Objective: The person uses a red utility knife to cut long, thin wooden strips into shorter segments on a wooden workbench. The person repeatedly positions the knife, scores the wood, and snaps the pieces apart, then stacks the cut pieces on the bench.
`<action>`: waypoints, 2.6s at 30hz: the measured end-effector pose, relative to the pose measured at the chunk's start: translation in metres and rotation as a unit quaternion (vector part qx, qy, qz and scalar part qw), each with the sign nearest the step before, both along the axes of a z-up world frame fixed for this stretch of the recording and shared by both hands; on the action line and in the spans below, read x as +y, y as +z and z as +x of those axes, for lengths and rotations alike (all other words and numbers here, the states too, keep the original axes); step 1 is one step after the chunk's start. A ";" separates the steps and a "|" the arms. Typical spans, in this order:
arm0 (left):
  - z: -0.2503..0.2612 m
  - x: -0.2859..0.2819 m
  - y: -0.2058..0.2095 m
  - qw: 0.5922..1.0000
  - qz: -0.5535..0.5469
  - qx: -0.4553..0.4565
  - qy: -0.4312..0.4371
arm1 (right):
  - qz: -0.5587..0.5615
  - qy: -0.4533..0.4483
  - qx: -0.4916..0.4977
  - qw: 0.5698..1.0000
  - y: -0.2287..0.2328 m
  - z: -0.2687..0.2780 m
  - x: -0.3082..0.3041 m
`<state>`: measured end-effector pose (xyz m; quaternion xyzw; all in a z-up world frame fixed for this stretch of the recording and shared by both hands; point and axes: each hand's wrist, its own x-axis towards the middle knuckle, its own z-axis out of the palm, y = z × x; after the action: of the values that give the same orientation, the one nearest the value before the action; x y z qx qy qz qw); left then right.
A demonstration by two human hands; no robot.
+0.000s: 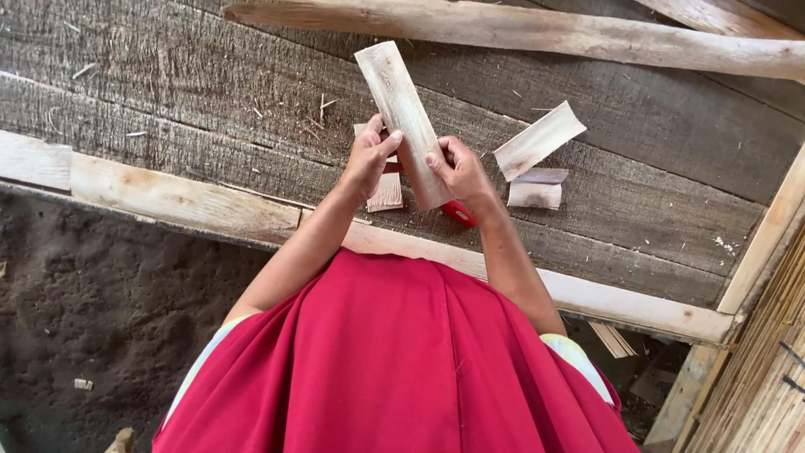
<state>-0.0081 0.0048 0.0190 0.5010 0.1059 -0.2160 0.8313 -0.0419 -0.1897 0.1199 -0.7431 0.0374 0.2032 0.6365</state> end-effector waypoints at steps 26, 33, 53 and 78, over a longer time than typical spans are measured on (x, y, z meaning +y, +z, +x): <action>-0.002 -0.012 0.075 0.987 0.138 0.076 -0.026 | 0.082 -0.065 -0.035 0.994 -0.021 0.034 0.028; -0.011 -0.012 0.038 0.983 0.104 0.125 -0.080 | 0.060 -0.054 -0.121 0.989 -0.021 0.023 0.021; -0.008 0.024 0.033 0.946 0.115 0.107 -0.283 | 0.354 -0.159 0.056 0.920 -0.001 0.057 -0.014; 0.018 0.026 0.026 0.986 -0.018 0.043 0.160 | 0.027 -0.217 0.090 0.972 -0.050 0.020 -0.008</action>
<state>0.0102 0.0307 0.0446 0.4527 0.2162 -0.1028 0.8589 -0.0224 -0.1974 0.0702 -0.6784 0.2497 0.1276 0.6791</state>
